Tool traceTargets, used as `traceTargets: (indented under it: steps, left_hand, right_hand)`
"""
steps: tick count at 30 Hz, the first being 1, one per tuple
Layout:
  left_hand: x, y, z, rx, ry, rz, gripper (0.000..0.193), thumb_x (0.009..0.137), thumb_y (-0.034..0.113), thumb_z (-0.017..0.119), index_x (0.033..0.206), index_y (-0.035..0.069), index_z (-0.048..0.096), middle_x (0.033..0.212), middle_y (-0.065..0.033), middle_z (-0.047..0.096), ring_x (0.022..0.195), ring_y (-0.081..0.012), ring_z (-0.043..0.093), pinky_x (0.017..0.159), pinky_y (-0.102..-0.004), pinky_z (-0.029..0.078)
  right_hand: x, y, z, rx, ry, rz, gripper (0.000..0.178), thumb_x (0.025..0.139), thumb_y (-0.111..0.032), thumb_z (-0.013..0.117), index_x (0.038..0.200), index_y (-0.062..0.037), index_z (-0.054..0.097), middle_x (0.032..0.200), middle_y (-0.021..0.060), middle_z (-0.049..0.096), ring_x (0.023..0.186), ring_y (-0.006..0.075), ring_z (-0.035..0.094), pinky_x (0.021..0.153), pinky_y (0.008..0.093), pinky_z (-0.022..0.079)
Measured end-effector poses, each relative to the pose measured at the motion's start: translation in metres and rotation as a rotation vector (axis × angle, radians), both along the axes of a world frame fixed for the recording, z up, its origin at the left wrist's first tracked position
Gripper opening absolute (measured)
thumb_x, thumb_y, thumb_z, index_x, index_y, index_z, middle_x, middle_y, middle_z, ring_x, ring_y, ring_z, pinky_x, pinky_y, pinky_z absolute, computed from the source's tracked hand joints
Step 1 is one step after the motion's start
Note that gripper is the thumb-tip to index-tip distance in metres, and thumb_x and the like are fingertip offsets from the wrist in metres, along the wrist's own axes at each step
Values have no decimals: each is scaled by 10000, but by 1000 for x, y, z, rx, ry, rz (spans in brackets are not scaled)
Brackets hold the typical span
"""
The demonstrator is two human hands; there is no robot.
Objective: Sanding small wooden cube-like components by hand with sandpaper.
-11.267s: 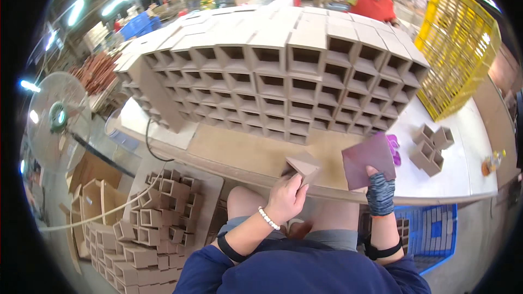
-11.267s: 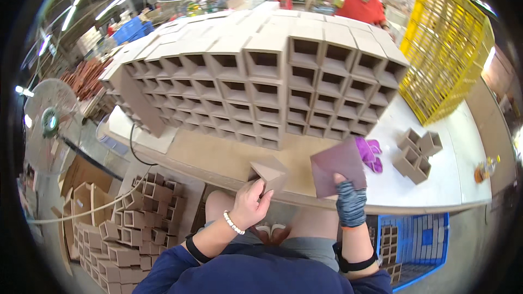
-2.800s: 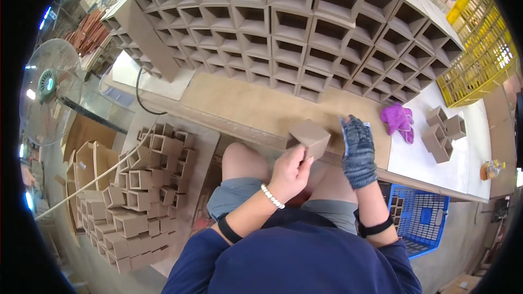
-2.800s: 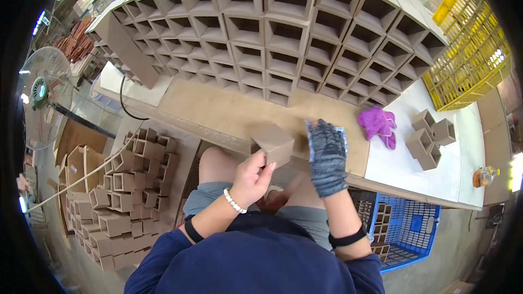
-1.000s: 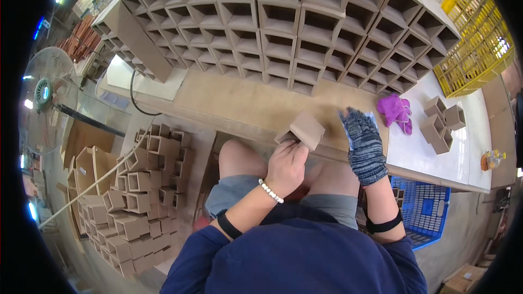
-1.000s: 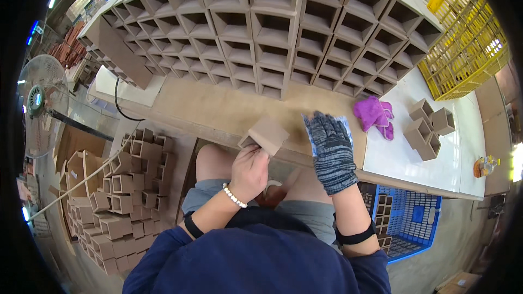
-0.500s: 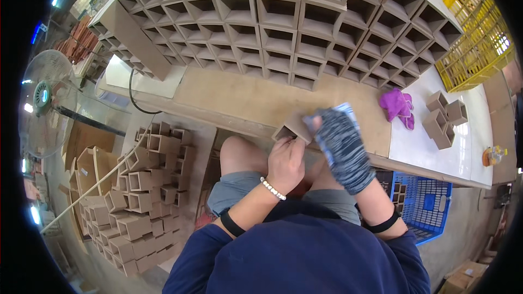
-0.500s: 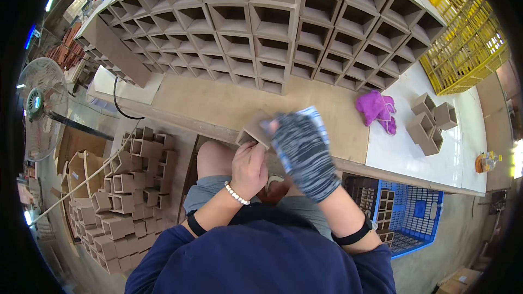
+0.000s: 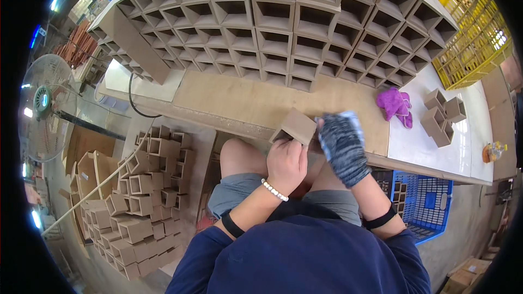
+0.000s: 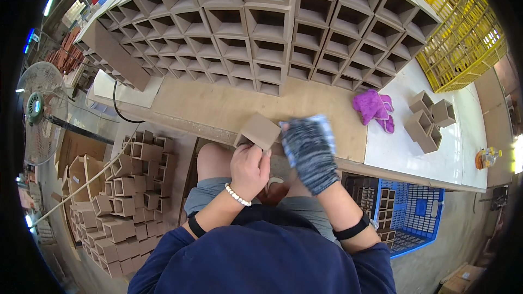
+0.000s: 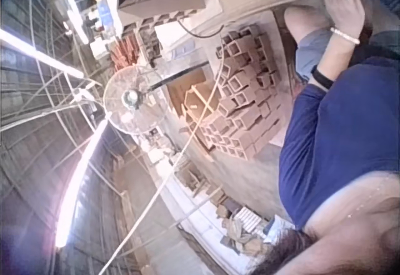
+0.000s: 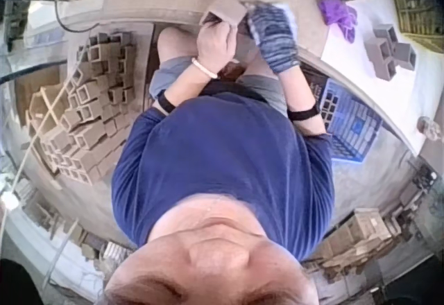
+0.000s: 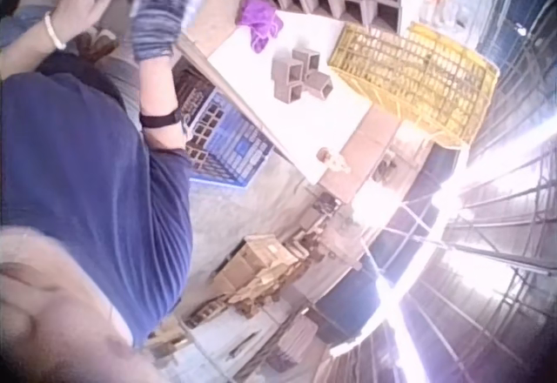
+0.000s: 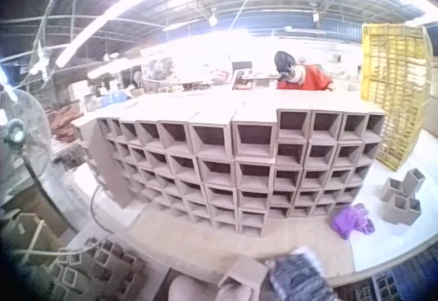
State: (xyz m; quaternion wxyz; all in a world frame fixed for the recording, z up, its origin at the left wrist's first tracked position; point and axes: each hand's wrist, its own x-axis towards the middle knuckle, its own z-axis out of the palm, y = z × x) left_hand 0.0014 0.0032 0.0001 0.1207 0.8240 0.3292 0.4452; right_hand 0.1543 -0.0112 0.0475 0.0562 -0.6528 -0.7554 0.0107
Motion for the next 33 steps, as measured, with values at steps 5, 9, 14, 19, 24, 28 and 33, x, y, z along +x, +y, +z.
traceTargets:
  steps: [5,9,14,19,24,28,33]
  left_hand:
    - [0,8,10,-168,8,50,131,754,82,587,669,40,497,556,-113,515,567,-309,516,582,-395,401]
    - [0,5,17,-128,-143,4,33,720,28,574,704,30,546,571,-123,521,579,-318,522,596,-404,413]
    - [-15,-3,32,-106,-166,4,158,627,-28,561,777,21,575,611,-119,535,580,-297,532,627,-380,428]
    - [-21,-2,48,145,-82,-31,209,647,-1,593,856,-3,588,704,-107,594,641,-272,576,682,-360,431]
    - [-17,1,50,155,-128,-30,221,563,-22,570,783,-11,574,641,-109,560,576,-265,548,657,-357,428]
    - [-10,-3,47,151,-208,-41,251,571,-48,523,809,-4,588,609,-85,543,552,-257,536,664,-362,440]
    - [-17,-7,41,-4,-160,-41,123,711,-14,590,833,-10,597,601,-78,540,573,-264,548,666,-344,435]
  right_hand:
    - [22,-13,-12,449,140,-89,519,761,25,483,1270,-59,430,1224,172,480,1121,325,468,995,421,318]
    - [-20,-16,12,540,418,103,501,769,19,488,1262,-51,435,1212,178,488,1124,323,469,997,409,322]
    - [-4,-7,-13,404,120,-33,397,787,-80,487,1182,-36,488,1178,181,504,1126,326,461,972,445,333]
    - [-18,-21,35,538,356,8,363,784,-89,518,1145,-57,517,1157,165,518,1094,319,482,957,447,346]
    - [-33,-25,29,468,287,294,414,787,-22,517,1196,-72,479,1138,173,524,1083,335,486,963,434,345]
    - [-33,-17,18,609,382,-18,480,776,-125,506,1250,-78,438,1219,144,487,1131,315,454,974,494,306]
    - [-25,-12,19,493,230,149,482,778,-85,508,1248,-20,421,1193,166,498,1103,329,470,974,447,327]
